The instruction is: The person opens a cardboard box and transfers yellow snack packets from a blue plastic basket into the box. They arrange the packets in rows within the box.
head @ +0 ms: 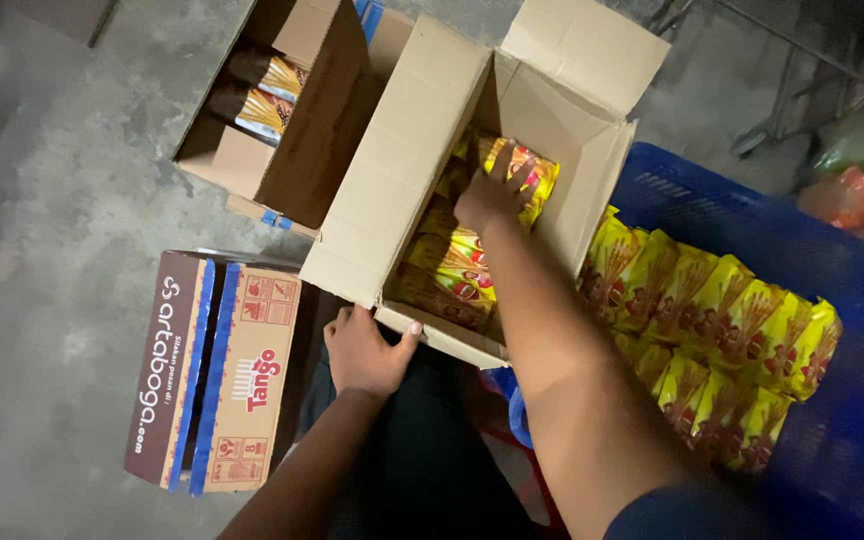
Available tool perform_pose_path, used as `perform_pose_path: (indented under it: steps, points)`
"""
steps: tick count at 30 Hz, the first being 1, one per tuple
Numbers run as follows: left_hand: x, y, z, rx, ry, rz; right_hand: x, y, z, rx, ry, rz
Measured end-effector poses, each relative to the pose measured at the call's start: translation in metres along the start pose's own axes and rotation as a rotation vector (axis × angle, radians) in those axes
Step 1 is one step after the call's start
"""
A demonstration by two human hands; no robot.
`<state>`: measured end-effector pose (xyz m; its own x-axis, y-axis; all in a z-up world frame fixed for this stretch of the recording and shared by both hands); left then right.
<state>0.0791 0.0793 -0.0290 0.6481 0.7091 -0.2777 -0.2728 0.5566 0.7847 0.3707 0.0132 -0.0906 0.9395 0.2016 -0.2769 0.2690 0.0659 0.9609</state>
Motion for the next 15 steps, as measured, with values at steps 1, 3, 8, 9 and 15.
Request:
perform_pose_path:
  steps: [1,3,8,9,15]
  points:
    - [0.001,0.000,0.000,0.002,0.005,0.003,0.006,0.000,-0.005,0.066,0.118,-0.119]
    - [0.001,-0.006,-0.009,-0.004,0.009,0.007,0.003,0.011,-0.005,0.117,0.098,-0.168]
    - [0.002,0.002,0.003,0.001,0.004,-0.004,-0.008,-0.012,-0.011,0.008,-0.023,-0.167]
    - [0.001,0.006,0.008,-0.018,-0.002,0.015,-0.010,-0.018,-0.011,-0.040,-0.030,-0.152]
    - [0.002,-0.010,-0.008,-0.001,-0.012,0.026,-0.011,-0.012,-0.008,-0.042,-0.019,-0.183]
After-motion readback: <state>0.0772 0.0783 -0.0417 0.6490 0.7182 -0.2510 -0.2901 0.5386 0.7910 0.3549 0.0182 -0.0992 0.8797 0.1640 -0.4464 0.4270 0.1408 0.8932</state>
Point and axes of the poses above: each hand's wrist, its own x-axis towards the middle knuckle, its own y-axis out of the back of the hand, z = x × y, the point moved 9 cm from there along x, towards the middle knuckle, and after that the axes turned 12 degrees about z, right-handed, at the moved point
